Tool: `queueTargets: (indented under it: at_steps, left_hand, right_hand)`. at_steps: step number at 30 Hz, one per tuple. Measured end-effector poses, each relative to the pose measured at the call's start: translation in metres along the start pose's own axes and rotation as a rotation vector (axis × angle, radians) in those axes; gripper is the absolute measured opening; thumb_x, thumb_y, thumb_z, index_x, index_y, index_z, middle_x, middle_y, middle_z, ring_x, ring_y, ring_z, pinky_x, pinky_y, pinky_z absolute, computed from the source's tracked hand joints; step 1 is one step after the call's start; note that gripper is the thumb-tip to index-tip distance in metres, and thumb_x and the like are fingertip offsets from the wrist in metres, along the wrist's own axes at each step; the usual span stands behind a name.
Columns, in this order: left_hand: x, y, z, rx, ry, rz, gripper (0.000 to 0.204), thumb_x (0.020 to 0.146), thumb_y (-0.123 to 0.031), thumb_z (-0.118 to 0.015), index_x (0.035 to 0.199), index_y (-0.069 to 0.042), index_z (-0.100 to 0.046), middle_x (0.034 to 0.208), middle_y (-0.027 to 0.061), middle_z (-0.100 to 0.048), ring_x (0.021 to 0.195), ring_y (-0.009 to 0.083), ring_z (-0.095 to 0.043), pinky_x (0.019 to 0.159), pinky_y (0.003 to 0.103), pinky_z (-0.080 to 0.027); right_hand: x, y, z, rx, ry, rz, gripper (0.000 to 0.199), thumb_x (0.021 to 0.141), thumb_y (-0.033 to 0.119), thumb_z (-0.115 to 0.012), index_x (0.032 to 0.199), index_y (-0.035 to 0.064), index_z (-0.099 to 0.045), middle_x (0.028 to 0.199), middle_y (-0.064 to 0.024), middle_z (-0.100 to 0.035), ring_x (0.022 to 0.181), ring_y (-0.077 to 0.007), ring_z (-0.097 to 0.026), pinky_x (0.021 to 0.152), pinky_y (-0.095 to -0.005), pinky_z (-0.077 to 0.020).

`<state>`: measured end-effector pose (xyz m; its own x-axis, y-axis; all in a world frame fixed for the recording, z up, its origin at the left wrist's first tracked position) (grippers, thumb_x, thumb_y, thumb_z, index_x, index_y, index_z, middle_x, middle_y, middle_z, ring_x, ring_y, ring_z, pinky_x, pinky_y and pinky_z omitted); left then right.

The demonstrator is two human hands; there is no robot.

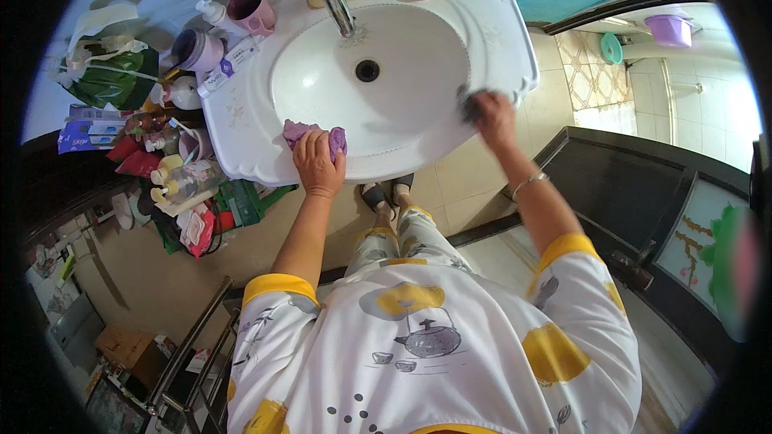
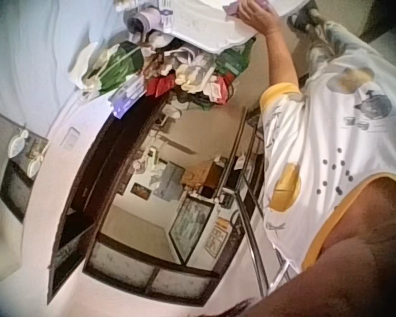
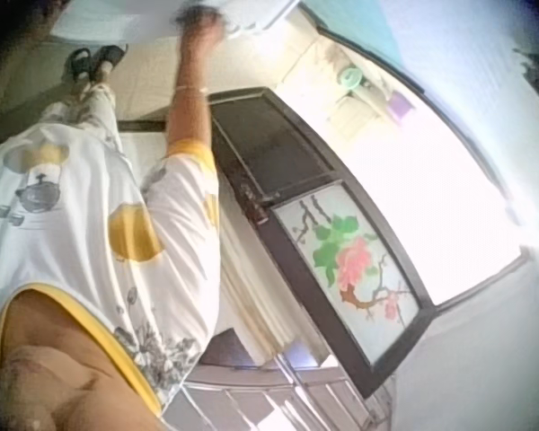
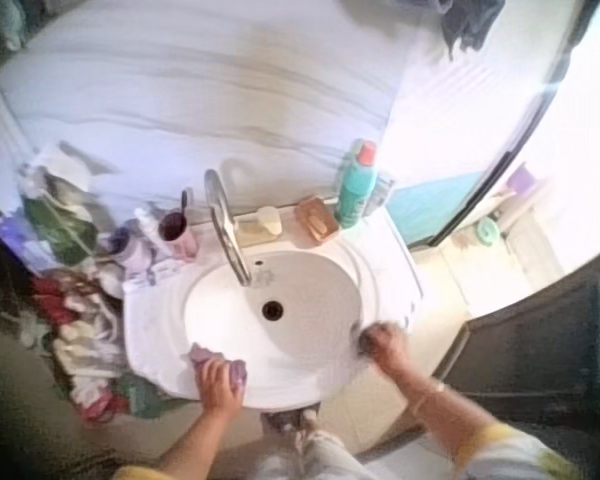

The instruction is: The person scrubs the white ceramic sink basin and the surrounding countertop using a dark scouring pad held in the right hand. A purple cloth is held in the left hand and used to wipe the sink surface. The person moves the scrubbing pad around the basin, the drain area, and the faucet base, occasionally switching between scrubbing and wiping motions.

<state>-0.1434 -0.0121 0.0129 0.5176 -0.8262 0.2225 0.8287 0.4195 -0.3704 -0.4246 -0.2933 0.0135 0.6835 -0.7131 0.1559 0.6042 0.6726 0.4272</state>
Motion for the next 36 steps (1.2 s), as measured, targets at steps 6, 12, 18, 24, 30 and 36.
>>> queueTargets:
  at_steps: [6, 12, 18, 24, 30, 36]
  left_hand:
    - [0.001, 0.0, -0.001, 0.01, 0.015, -0.009, 0.042, 0.075, -0.025, -0.063, 0.111, -0.005, -0.057, 0.121, 0.0108, -0.057, 0.123, 0.0317, -0.045, 0.108, 0.048, -0.029]
    - [0.001, -0.001, 0.0, 0.028, -0.001, -0.003, 0.042, 0.074, -0.024, -0.063, 0.111, -0.006, -0.057, 0.12, 0.0106, -0.057, 0.123, 0.0318, -0.046, 0.107, 0.048, -0.03]
    - [0.001, -0.002, -0.001, 0.005, -0.023, -0.005, 0.043, 0.073, -0.022, -0.064, 0.112, -0.006, -0.057, 0.12, 0.0114, -0.056, 0.123, 0.0314, -0.046, 0.106, 0.049, -0.031]
    - [0.002, -0.004, 0.001, 0.046, 0.008, -0.002, 0.044, 0.074, -0.024, -0.062, 0.114, -0.005, -0.057, 0.121, 0.0112, -0.056, 0.123, 0.0325, -0.045, 0.106, 0.049, -0.03]
    - [0.002, -0.006, 0.004, 0.057, 0.047, 0.022, 0.045, 0.074, -0.025, -0.061, 0.114, -0.004, -0.057, 0.123, 0.0119, -0.055, 0.123, 0.0332, -0.045, 0.107, 0.05, -0.029]
    - [0.002, -0.011, 0.005, 0.08, 0.082, 0.056, 0.046, 0.076, -0.023, -0.059, 0.117, -0.004, -0.055, 0.126, 0.0138, -0.054, 0.123, 0.0351, -0.044, 0.107, 0.05, -0.028]
  right_hand:
    - [-0.013, 0.031, -0.023, -0.029, -0.127, 0.027, 0.051, 0.064, -0.004, -0.062, 0.114, 0.0077, -0.064, 0.119, -0.0139, -0.061, 0.114, -0.0359, -0.054, 0.1, -0.0475, -0.0413]
    - [-0.07, 0.196, -0.046, 0.187, 0.237, 0.097, 0.051, 0.074, 0.005, -0.058, 0.125, 0.0093, -0.058, 0.133, -0.0112, -0.052, 0.126, -0.0354, -0.044, 0.107, -0.048, -0.0341]
    - [-0.036, 0.078, -0.003, 0.014, 0.039, -0.021, 0.06, 0.066, -0.006, -0.06, 0.124, 0.0086, -0.059, 0.131, -0.0137, -0.054, 0.122, -0.0355, -0.047, 0.106, -0.0468, -0.0355]
    - [0.072, -0.001, -0.003, -0.084, -0.084, -0.054, 0.057, 0.071, -0.007, -0.056, 0.126, 0.0099, -0.058, 0.134, -0.0101, -0.054, 0.128, -0.0341, -0.044, 0.109, -0.0452, -0.0329]
    - [0.166, -0.003, -0.014, -0.03, -0.102, 0.07, 0.059, 0.07, -0.003, -0.058, 0.128, 0.0081, -0.054, 0.134, -0.0108, -0.052, 0.126, -0.0333, -0.044, 0.11, -0.0446, -0.0314]
    - [0.039, -0.007, 0.033, 0.013, 0.234, 0.115, 0.065, 0.066, -0.004, -0.057, 0.131, 0.0058, -0.053, 0.138, -0.0129, -0.049, 0.128, -0.0349, -0.043, 0.111, -0.0463, -0.0309]
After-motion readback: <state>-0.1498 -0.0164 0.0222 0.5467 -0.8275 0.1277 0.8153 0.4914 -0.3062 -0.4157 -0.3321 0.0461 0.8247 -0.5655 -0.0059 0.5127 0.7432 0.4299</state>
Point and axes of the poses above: each hand's wrist, its own x-axis towards the middle knuckle, its own z-axis out of the back of the hand, y = z × x, the point moved 1 cm from there along x, towards the middle knuckle
